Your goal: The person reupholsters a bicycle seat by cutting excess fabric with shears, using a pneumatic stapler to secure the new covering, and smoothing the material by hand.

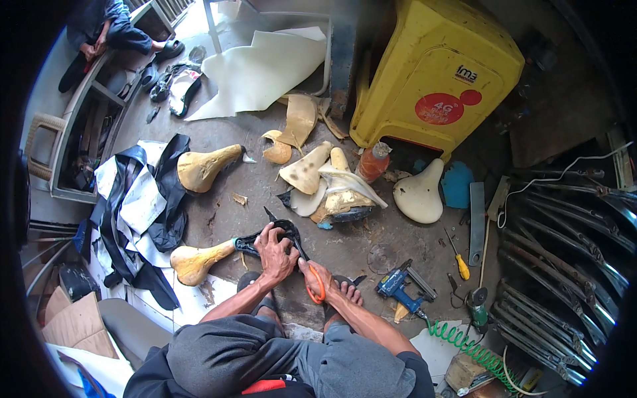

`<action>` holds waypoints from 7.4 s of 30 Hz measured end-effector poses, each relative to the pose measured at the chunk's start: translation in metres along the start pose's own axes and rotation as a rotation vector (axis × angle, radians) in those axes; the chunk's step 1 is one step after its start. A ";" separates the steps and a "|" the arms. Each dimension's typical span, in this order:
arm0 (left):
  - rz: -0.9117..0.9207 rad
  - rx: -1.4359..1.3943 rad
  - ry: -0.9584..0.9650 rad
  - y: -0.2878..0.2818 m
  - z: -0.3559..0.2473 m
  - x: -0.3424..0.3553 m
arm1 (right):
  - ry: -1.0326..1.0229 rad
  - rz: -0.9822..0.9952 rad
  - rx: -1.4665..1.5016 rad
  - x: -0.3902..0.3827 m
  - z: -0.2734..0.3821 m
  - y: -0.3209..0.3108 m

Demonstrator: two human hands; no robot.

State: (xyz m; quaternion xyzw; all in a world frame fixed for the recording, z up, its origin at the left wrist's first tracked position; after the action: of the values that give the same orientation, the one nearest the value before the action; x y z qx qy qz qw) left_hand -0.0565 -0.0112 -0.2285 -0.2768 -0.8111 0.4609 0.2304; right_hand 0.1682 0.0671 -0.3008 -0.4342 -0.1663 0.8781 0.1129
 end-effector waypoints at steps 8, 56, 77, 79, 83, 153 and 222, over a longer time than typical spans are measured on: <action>-0.005 -0.021 0.020 -0.002 -0.003 0.001 | -0.254 0.035 0.175 0.046 0.069 0.007; 0.100 0.125 -0.012 0.008 0.002 0.014 | -0.316 0.212 0.069 0.061 0.076 -0.023; 0.061 -0.135 0.053 -0.010 0.006 0.002 | -0.323 0.336 -0.072 0.060 0.107 -0.041; 0.114 -0.127 0.092 -0.007 0.002 -0.001 | -0.292 0.314 -0.183 0.053 0.107 -0.055; 0.157 -0.139 0.014 -0.001 0.003 0.001 | -0.463 0.178 -0.612 0.046 0.119 -0.079; 0.076 -0.436 -0.154 -0.001 0.023 0.001 | -0.845 0.305 -1.185 0.055 0.153 -0.050; 0.555 -2.071 0.089 -0.152 -0.052 0.055 | -0.521 -0.034 1.260 -0.018 0.241 -0.129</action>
State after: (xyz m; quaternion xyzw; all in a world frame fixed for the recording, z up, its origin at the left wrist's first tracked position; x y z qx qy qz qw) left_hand -0.1004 -0.0067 -0.0649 -0.5287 -0.7068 -0.4254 -0.1999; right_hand -0.0069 0.1329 -0.1008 -0.0574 0.3481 0.8814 0.3143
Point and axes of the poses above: each hand's wrist, its own x-axis towards the middle knuckle, its own y-axis out of the palm, z = x × y, the point moved 10 cm from there along x, towards the middle knuckle
